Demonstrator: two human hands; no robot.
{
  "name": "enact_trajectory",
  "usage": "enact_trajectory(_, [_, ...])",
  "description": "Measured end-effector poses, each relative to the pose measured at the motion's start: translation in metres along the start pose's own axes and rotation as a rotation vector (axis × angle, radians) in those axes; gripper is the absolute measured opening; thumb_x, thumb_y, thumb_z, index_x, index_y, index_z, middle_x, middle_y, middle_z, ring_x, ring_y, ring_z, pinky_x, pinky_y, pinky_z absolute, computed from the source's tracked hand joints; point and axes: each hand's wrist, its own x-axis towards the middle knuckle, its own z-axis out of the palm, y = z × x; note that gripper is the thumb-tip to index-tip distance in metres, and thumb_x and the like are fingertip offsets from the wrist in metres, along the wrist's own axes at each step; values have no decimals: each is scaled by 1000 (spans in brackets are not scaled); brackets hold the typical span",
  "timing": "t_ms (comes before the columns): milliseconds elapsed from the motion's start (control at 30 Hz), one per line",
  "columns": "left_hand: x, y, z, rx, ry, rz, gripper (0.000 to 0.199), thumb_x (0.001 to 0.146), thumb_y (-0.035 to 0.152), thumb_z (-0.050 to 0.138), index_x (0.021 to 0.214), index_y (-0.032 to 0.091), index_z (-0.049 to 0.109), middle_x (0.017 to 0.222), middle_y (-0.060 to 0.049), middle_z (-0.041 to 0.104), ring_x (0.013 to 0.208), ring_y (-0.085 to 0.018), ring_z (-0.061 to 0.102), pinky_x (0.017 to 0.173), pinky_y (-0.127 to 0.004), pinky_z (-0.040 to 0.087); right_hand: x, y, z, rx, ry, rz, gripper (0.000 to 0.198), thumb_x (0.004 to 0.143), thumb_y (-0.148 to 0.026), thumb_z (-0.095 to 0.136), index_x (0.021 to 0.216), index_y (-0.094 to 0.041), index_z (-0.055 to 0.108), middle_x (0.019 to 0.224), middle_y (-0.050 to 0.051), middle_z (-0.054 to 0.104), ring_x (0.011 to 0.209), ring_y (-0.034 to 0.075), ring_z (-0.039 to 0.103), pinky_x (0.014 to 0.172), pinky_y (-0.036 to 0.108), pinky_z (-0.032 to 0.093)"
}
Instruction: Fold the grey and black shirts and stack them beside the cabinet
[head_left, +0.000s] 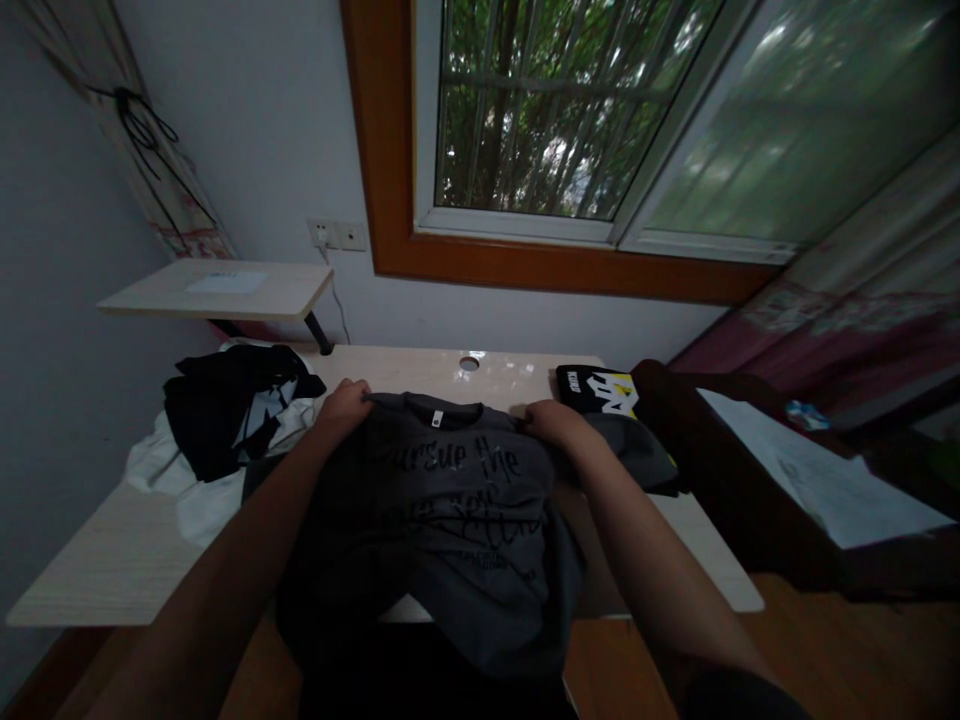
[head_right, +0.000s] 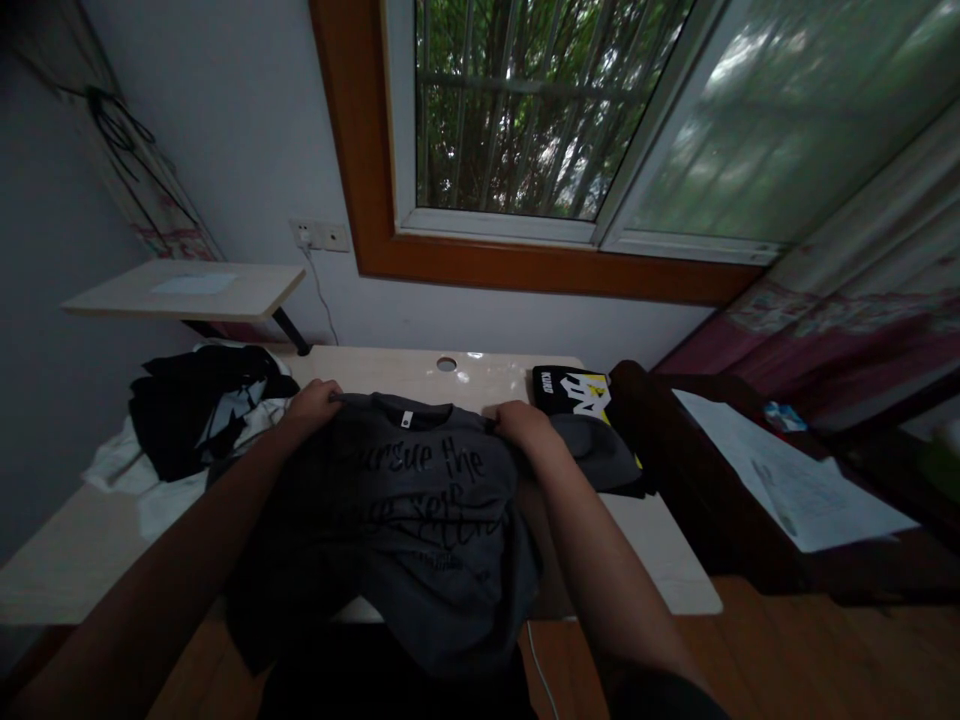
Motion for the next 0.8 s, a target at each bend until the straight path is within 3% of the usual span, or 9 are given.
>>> enact_trajectory(100, [7,-5,-8,-62,126,-68,19,84,30,57,99,22,68,106,-9,61,104,-26,64,94,-36,52,7,-10,-11,1,70,11,22,87,-28,64,103,-17,74,113,16,71,104,30,69,85,35,51])
enact_trajectory(267, [20,0,-12,-271,319,-129,21,83,24,57,101,19,66,106,-9,60,97,-23,65,97,-38,53,14,-35,-31,73,466,156,32,99,-27,45,124,-15,62,124,18,61,99,28,67,84,36,49])
enact_trajectory(367, [27,8,-6,-331,400,-171,21,86,24,55,104,18,65,111,-10,60,108,-25,63,105,-41,50,22,-44,-34,148,577,205,35,103,-25,35,127,-14,57,126,18,57,96,26,65,84,35,48])
enact_trajectory(500, [26,26,10,-346,419,-102,39,90,22,53,128,16,57,134,-16,50,131,-27,53,115,-41,43,33,-51,-23,204,601,165,38,102,-20,34,133,-13,55,134,20,52,104,28,61,91,37,48])
enact_trajectory(633, [12,50,28,-248,362,146,56,89,23,55,144,14,49,155,-20,35,147,-33,37,122,-49,33,35,-65,2,194,560,65,44,96,-18,46,140,-14,53,147,21,47,124,33,52,105,44,43])
enact_trajectory(700, [3,62,38,-177,299,267,55,90,24,55,144,17,51,155,-18,41,150,-35,33,124,-54,28,32,-76,17,196,518,-31,44,97,-23,49,141,-15,55,152,19,45,132,33,48,112,45,39])
enact_trajectory(800, [-10,74,54,-99,212,358,50,94,26,50,143,21,54,150,-15,53,146,-32,41,124,-57,22,26,-90,38,184,441,-166,46,101,-33,49,143,-17,55,158,16,41,145,32,38,120,46,31])
